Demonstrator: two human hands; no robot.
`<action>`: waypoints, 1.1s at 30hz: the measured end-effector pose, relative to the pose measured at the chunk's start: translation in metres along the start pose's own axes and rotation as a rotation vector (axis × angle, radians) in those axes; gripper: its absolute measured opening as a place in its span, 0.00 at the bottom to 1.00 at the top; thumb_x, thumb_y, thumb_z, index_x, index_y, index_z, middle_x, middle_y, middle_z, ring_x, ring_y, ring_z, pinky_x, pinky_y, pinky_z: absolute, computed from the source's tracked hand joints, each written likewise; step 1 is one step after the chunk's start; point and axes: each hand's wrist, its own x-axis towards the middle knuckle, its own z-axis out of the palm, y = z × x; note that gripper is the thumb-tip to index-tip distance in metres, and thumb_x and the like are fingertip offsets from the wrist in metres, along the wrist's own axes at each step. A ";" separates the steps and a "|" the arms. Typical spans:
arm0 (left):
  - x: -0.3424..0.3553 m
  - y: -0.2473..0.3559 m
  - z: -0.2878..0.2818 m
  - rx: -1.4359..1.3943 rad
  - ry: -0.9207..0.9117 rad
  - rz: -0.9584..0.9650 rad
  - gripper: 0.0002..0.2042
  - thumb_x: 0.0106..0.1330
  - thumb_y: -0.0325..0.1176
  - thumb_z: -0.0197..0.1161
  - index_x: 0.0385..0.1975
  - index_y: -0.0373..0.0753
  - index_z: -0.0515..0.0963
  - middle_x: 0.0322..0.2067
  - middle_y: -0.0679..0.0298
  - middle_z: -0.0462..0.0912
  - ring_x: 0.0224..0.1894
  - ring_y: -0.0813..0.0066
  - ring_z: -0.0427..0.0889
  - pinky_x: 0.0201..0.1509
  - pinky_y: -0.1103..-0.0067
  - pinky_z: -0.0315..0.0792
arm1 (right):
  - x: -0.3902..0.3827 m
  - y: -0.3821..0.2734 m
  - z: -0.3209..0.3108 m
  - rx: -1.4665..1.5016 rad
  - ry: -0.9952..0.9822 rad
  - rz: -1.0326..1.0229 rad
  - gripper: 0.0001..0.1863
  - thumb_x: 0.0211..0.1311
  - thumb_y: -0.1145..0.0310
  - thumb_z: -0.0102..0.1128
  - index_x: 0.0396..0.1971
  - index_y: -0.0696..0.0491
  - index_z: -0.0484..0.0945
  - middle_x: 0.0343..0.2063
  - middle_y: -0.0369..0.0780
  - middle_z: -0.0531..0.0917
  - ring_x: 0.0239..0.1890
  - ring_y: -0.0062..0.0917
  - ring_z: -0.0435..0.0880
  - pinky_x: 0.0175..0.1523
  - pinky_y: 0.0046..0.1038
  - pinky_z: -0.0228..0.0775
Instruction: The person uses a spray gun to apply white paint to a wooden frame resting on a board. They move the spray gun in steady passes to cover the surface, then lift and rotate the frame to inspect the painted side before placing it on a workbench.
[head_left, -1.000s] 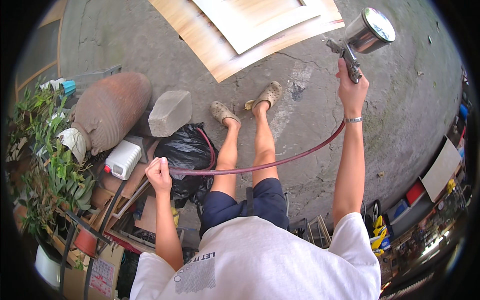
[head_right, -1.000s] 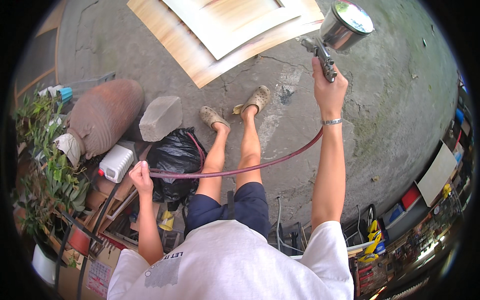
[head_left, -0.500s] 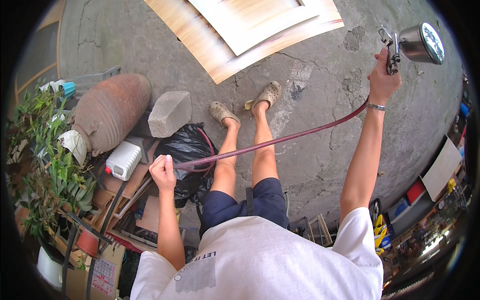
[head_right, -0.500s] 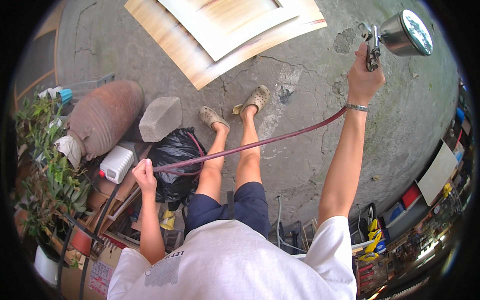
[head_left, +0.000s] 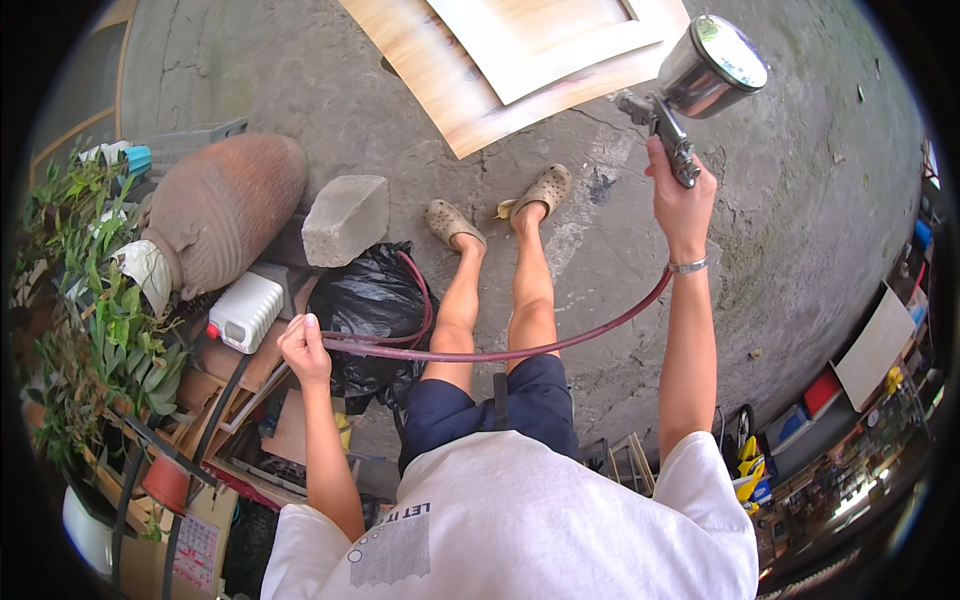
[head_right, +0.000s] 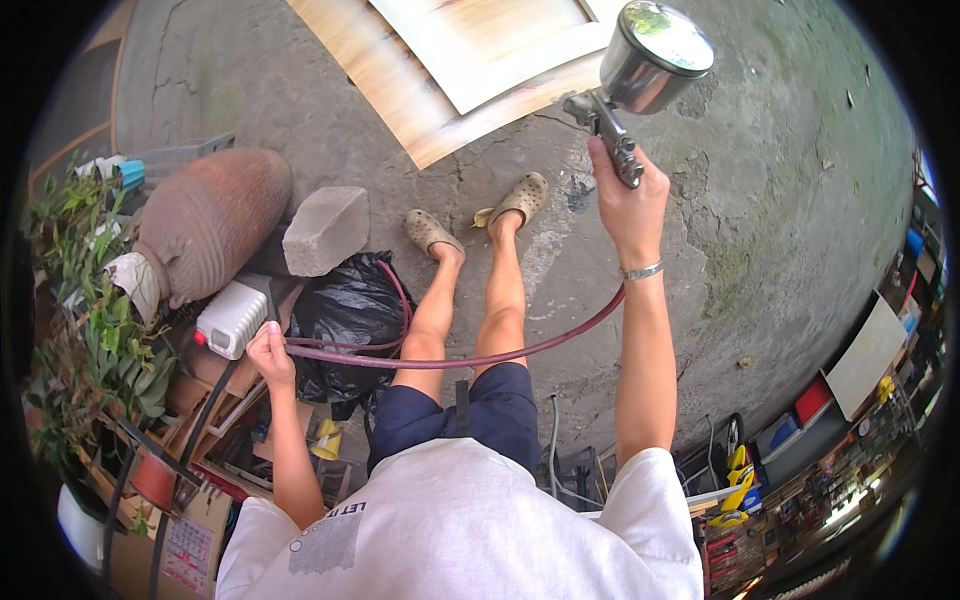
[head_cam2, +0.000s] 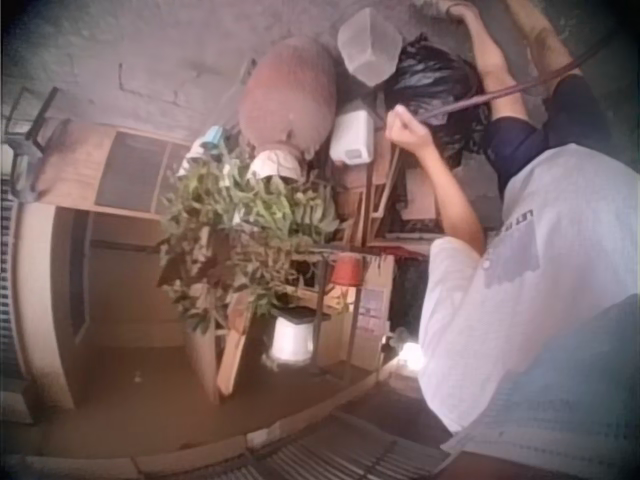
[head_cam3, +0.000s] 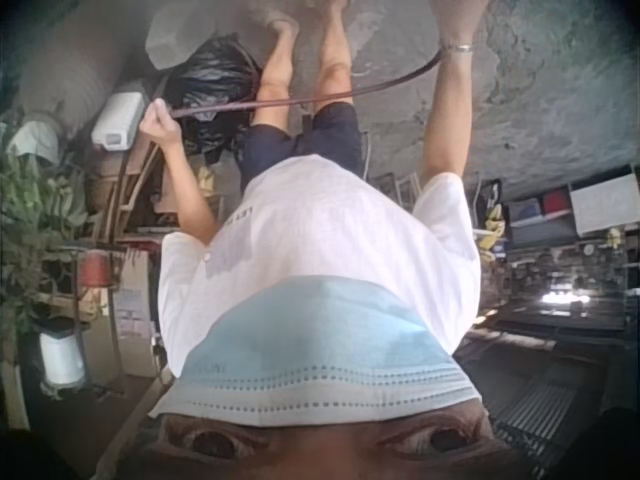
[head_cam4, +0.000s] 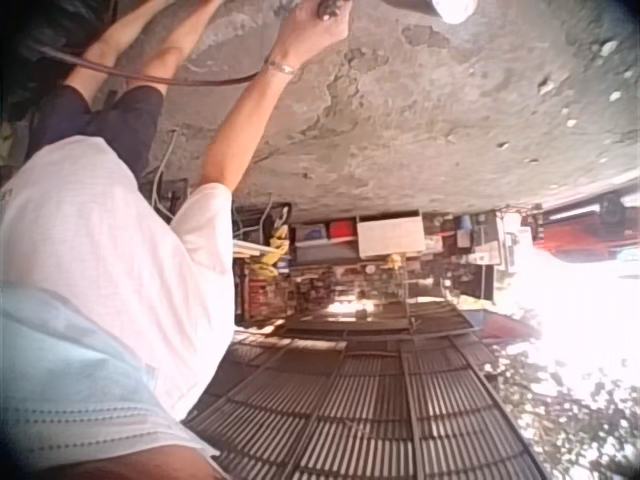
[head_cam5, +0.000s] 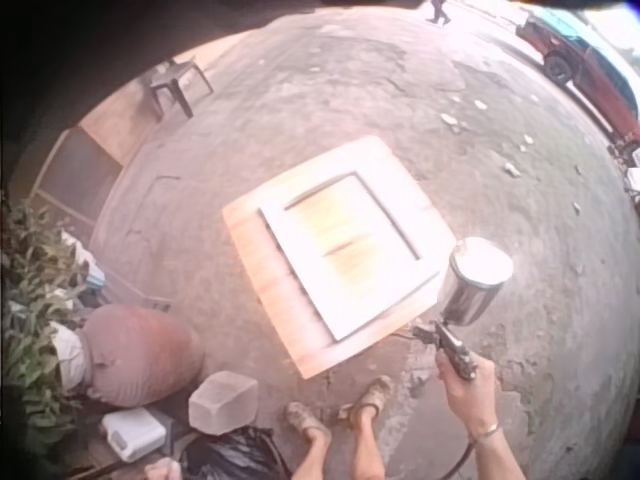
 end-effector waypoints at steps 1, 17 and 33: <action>0.000 -0.002 -0.002 0.000 -0.001 0.002 0.19 0.70 0.28 0.52 0.15 0.29 0.60 0.13 0.55 0.57 0.15 0.64 0.57 0.22 0.69 0.50 | -0.006 -0.006 0.004 0.011 -0.011 -0.011 0.14 0.65 0.64 0.66 0.28 0.61 0.81 0.14 0.36 0.75 0.18 0.16 0.69 0.24 0.23 0.62; -0.010 -0.023 -0.022 -0.007 0.026 -0.020 0.21 0.70 0.29 0.50 0.12 0.30 0.63 0.11 0.57 0.62 0.15 0.65 0.64 0.22 0.69 0.53 | -0.091 -0.063 0.047 0.332 -0.373 -0.043 0.10 0.58 0.69 0.71 0.28 0.59 0.80 0.18 0.45 0.77 0.18 0.32 0.76 0.26 0.30 0.67; -0.001 0.021 0.016 -0.014 -0.058 0.037 0.19 0.68 0.26 0.53 0.14 0.31 0.58 0.13 0.56 0.57 0.15 0.63 0.57 0.23 0.69 0.51 | 0.059 0.031 -0.024 -0.108 0.107 -0.012 0.21 0.66 0.52 0.65 0.25 0.57 0.85 0.15 0.34 0.81 0.18 0.16 0.76 0.25 0.23 0.65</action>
